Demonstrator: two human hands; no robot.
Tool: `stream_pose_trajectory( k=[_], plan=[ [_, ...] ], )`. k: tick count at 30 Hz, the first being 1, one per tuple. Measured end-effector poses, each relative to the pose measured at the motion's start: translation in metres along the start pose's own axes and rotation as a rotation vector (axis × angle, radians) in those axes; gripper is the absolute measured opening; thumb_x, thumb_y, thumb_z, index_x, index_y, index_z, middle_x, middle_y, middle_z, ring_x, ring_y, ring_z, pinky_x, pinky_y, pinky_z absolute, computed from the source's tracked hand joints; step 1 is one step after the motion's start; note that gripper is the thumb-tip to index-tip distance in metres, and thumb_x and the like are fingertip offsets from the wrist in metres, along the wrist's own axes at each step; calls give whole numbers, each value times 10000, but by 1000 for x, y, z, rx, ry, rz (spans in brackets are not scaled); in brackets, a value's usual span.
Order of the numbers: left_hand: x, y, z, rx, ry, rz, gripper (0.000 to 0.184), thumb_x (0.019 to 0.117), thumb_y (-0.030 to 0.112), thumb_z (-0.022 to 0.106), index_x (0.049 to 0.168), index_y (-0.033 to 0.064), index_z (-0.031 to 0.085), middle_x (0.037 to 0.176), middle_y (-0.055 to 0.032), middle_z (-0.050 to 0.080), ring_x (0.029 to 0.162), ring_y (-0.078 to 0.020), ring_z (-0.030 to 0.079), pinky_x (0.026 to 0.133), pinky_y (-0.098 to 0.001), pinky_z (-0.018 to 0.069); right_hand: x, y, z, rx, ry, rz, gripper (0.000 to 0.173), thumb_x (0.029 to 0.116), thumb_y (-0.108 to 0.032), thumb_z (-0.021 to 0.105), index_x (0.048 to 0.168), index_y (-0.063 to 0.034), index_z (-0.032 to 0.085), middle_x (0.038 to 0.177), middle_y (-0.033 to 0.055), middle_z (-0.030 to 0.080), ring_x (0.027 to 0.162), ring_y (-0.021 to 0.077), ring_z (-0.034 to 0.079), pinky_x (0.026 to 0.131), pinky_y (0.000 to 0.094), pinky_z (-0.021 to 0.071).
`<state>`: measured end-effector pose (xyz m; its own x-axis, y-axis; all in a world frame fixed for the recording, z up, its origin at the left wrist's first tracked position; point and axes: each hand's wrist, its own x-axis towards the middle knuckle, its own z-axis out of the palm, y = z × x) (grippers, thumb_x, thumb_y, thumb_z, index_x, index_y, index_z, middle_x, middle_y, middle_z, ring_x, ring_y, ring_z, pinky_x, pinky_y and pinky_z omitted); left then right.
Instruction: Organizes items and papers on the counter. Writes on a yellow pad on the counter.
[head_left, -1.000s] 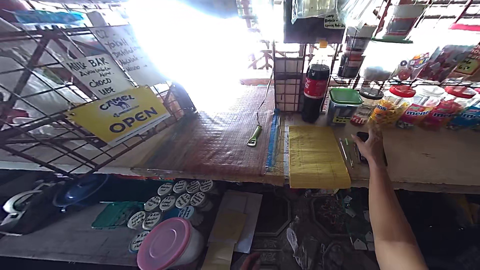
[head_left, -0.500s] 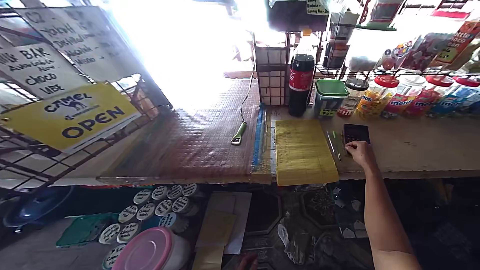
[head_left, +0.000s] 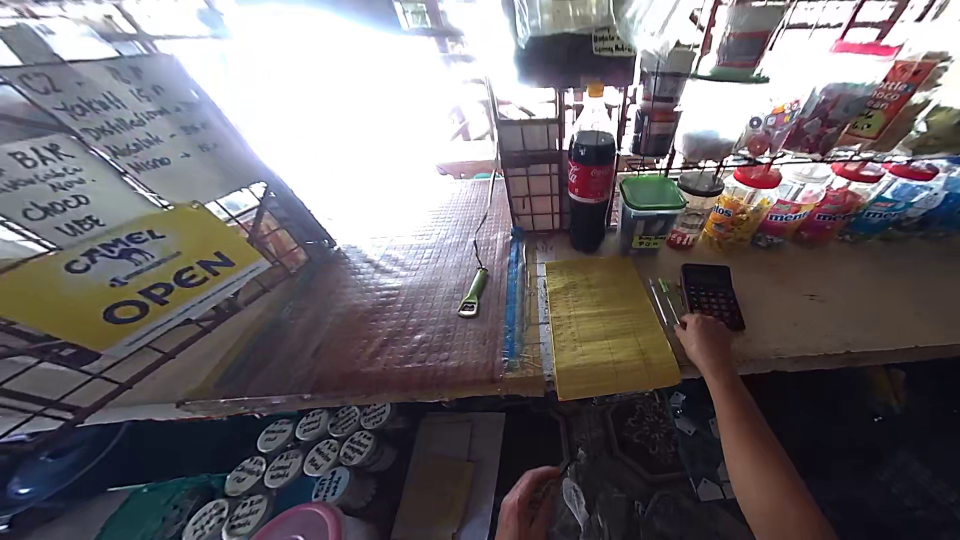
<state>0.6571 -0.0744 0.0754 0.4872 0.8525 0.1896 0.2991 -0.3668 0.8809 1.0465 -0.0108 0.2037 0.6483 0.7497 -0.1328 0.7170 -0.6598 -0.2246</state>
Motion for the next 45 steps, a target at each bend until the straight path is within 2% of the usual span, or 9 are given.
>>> stream_pose_trajectory(
  k=[4,9,11,14,16,19,25,29,45],
  plan=[
    [63,13,-20,108,142,390,152,922,116,654,967,-4,736,1018,-132,752,1061,-209,717,1003,-333,543,1,-8,4,-34,33,70,329,1039,-228,542,1185,20,701,1230,248,687,1206,424,630,996,593,470],
    [145,25,-44,238,146,576,283,975,183,598,750,13,629,708,-100,657,811,-226,703,977,-366,524,7,7,-13,324,175,44,315,1025,-199,591,1178,57,692,1141,282,696,1105,430,660,974,606,475],
    [177,17,-40,280,210,635,344,981,179,573,670,34,584,654,-95,621,749,-236,681,940,-361,530,11,10,-12,644,282,-42,239,1026,-135,598,1108,74,680,860,153,687,735,206,649,727,370,544],
    [205,3,-25,331,234,588,303,963,262,625,771,31,672,951,-139,731,1041,-318,694,967,-433,535,11,-10,-6,1249,246,-142,88,996,19,503,953,-19,571,599,-66,578,468,-7,527,464,143,455],
    [209,6,-20,439,173,526,390,955,411,624,1028,44,736,1205,-123,729,1227,-349,640,1051,-493,490,14,-24,2,1321,207,-284,131,913,50,474,912,-71,525,594,-105,558,473,-22,508,471,133,440],
    [206,8,-19,450,139,483,523,960,465,567,1231,41,711,1261,-133,714,1256,-374,626,1084,-513,464,22,-43,17,1161,146,-422,50,892,-17,527,894,-67,524,645,-101,545,525,-13,531,537,157,481],
    [205,8,-19,465,114,466,500,1002,455,501,1199,54,726,1172,-73,758,1239,-320,649,1088,-473,466,53,-106,24,829,-202,-660,229,989,-63,523,1147,80,605,949,117,675,791,129,653,771,314,564],
    [205,7,-19,488,133,477,520,1010,481,473,1169,63,738,1145,-66,767,1208,-302,668,1043,-451,497,68,-142,38,798,-266,-550,166,1051,-75,526,1063,69,609,797,88,643,624,85,580,624,242,507],
    [205,8,-17,514,169,483,489,1003,467,490,1110,71,755,1099,-82,771,1103,-295,713,934,-440,554,68,-143,58,774,-37,-406,255,1008,-109,650,833,72,610,698,109,623,610,135,599,642,303,516]
  ],
)
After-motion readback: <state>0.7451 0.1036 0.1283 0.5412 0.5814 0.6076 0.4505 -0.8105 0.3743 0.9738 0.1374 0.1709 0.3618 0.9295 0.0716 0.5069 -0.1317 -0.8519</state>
